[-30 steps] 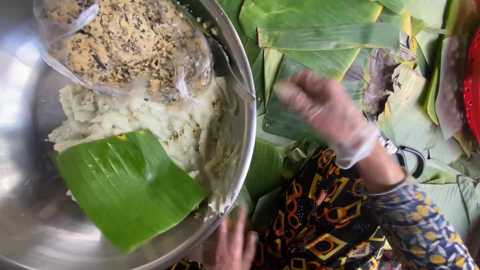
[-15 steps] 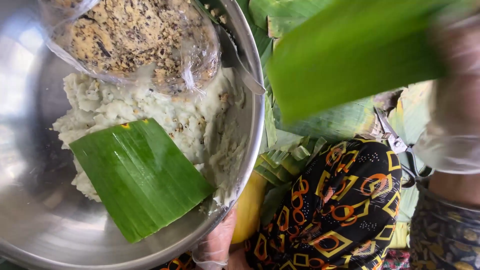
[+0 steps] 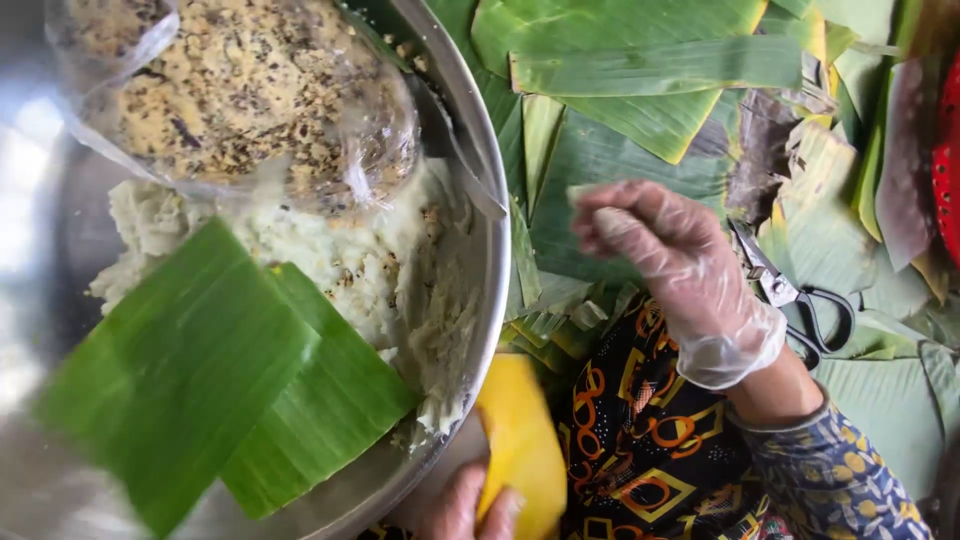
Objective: Preparing and wrapping food portions in banana leaves by portioning dough and adding filling.
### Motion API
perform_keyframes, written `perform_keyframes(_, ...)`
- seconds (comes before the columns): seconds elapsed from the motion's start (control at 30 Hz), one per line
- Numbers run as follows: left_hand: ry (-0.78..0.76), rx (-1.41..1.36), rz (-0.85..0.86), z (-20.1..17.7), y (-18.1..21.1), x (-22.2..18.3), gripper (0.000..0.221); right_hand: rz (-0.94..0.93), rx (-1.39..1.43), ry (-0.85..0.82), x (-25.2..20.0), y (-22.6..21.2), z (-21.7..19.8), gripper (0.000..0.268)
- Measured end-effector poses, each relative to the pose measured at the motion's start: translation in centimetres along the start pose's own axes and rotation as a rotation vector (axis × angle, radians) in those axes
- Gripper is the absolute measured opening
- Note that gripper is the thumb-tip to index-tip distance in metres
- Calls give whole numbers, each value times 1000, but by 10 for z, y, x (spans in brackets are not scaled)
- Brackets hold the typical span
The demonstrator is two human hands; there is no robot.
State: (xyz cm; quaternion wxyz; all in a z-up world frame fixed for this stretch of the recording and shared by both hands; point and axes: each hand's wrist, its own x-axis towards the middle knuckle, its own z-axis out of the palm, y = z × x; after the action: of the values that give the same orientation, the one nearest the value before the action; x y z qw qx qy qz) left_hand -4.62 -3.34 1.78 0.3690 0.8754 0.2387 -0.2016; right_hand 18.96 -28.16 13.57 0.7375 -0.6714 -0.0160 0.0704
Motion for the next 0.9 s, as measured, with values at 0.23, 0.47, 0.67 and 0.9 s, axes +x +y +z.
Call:
perform_keyframes(0.23,52,-251,759,-51,215,53,44,227,315,490,0,22,-30,9)
perform_keyframes(0.47,-173,-138,929,-33,201,56,85,298,-51,451,-5,23,-41,17)
perform_keyframes(0.67,-76,785,674,25,41,46,111,7,-316,-48,-6,62,-37,33)
perform_keyframes(0.9,-36,160,720,-3,126,45,29,-194,-652,-8,-3,62,-34,26)
